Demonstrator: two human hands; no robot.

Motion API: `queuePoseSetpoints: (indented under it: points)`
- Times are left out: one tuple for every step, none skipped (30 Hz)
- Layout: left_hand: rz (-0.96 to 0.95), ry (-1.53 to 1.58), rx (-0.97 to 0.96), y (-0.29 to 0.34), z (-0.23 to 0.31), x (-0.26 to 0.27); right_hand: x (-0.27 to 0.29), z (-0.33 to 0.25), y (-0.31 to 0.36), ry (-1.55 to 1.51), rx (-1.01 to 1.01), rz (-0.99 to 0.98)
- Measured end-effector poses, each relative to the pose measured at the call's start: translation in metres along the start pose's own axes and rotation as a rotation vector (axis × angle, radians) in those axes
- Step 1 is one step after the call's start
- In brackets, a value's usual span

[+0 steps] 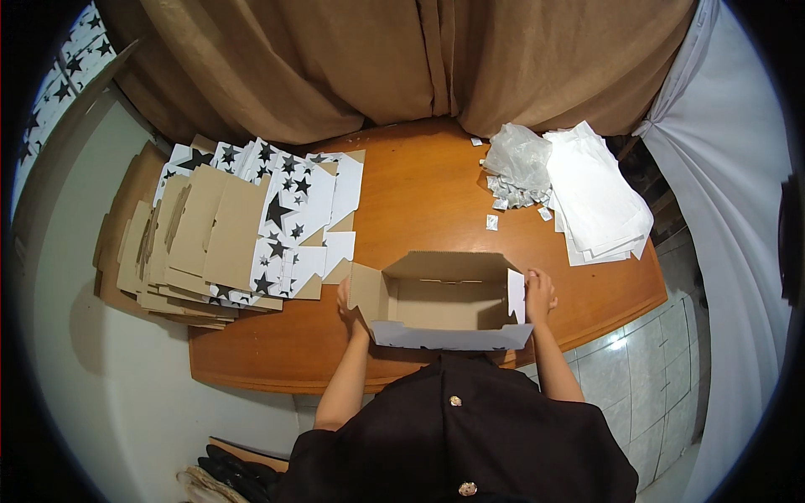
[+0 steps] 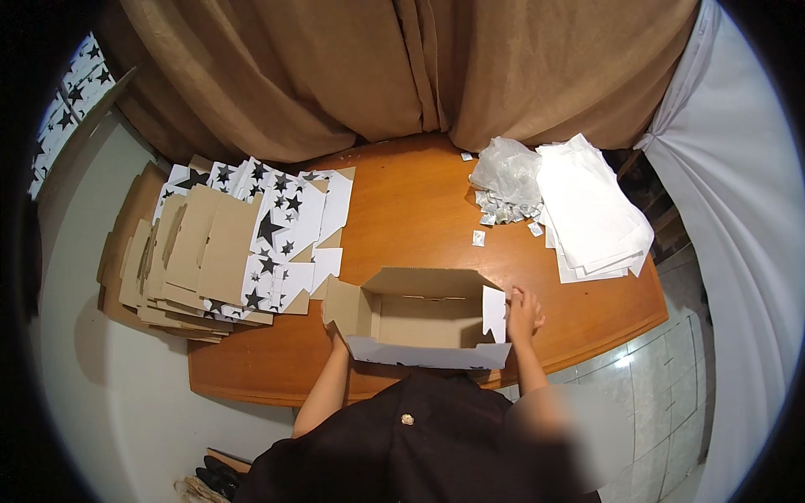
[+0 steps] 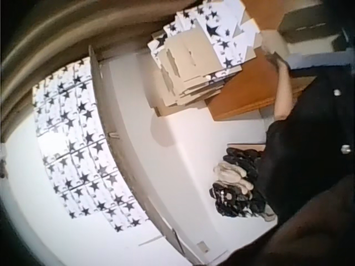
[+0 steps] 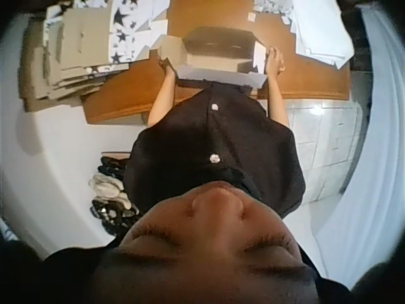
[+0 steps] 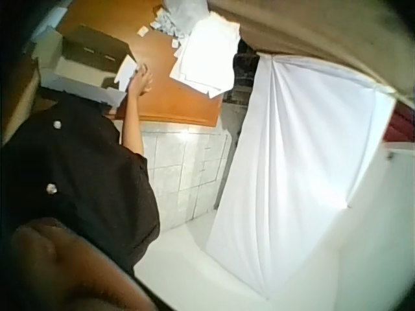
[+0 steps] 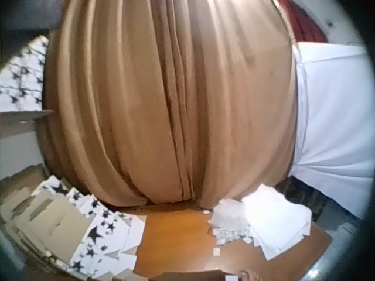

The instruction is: Assembling flat cardboard shoe boxes and placing them on a storage shelf.

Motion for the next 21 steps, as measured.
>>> queuePoseSetpoints:
  points:
    - [0.056, -0.25, -0.008, 0.008, 0.108, 0.004, 0.022, 0.011, 0.004, -0.132, -0.065, 0.08]
    - [0.152, 0.033, -0.048, 0.018, 0.123, 0.03, 0.029, -0.007, 0.007, -0.146, -0.046, 0.058]
    - [0.237, 0.321, -0.091, 0.026, 0.131, 0.05, 0.035, -0.027, 0.009, -0.382, 0.041, 0.009]
    - [0.249, 0.318, -0.087, 0.036, 0.146, 0.062, 0.044, -0.046, 0.011, -0.613, 0.119, -0.037]
    - [0.345, 0.36, -0.19, 0.05, 0.171, 0.083, 0.053, -0.066, 0.015, -0.614, 0.118, -0.054]
    - [0.434, 0.399, -0.297, 0.065, 0.193, 0.101, 0.057, -0.094, 0.023, -0.614, 0.094, -0.159]
    - [0.435, 0.394, -0.294, 0.073, 0.205, 0.109, 0.054, -0.111, 0.029, -0.611, 0.068, -0.255]
    - [0.396, 0.177, -0.619, 0.088, 0.234, 0.11, 0.053, -0.118, 0.032, -0.607, 0.061, -0.252]
    - [0.353, -0.051, -0.935, 0.108, 0.255, 0.105, 0.05, -0.131, 0.033, -0.501, 0.15, -0.273]
    - [0.114, -0.108, -1.048, 0.113, 0.263, 0.091, 0.049, -0.138, 0.035, -0.395, 0.238, -0.292]
    - [-0.046, -0.11, -1.083, 0.117, 0.27, 0.071, 0.047, -0.135, 0.035, -0.393, 0.235, -0.293]
    - [-0.2, -0.116, -1.116, 0.126, 0.277, 0.052, 0.042, -0.135, 0.034, -0.39, 0.261, -0.294]
    - [-0.309, -0.238, -1.053, 0.131, 0.279, 0.032, 0.038, -0.135, 0.032, -0.386, 0.287, -0.29]
    - [-0.415, -0.357, -0.985, 0.134, 0.278, 0.016, 0.037, -0.132, 0.029, -0.385, 0.291, -0.291]
    - [-0.415, -0.354, -0.99, 0.134, 0.276, 0.009, 0.035, -0.123, 0.026, -0.502, 0.213, -0.361]
    - [-0.435, -0.488, -0.956, 0.133, 0.262, -0.003, 0.034, -0.117, 0.025, -0.616, 0.135, -0.432]
    - [-0.453, -0.62, -0.918, 0.131, 0.249, -0.011, 0.037, -0.116, 0.023, -0.614, 0.137, -0.429]
    - [-0.481, -0.587, -0.846, 0.127, 0.242, -0.012, 0.039, -0.112, 0.023, -0.695, 0.058, -0.454]
    - [-0.484, -0.582, -0.85, 0.124, 0.237, -0.014, 0.04, -0.107, 0.023, -0.775, -0.021, -0.479]
    - [-0.479, -0.594, -0.801, 0.12, 0.231, -0.016, 0.04, -0.106, 0.023, -0.743, 0.072, -0.528]
    - [-0.476, -0.607, -0.753, 0.117, 0.227, -0.018, 0.036, -0.099, 0.025, -0.741, 0.069, -0.522]
Point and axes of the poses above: each hand's wrist, its own y-axis away from the middle knuckle, its own x-axis out of the back of the hand, z = x × y, the point moved 6 cm from there along -y, towards the middle knuckle, and after that the axes turned 7 degrees about x, right-handed, at the moved point
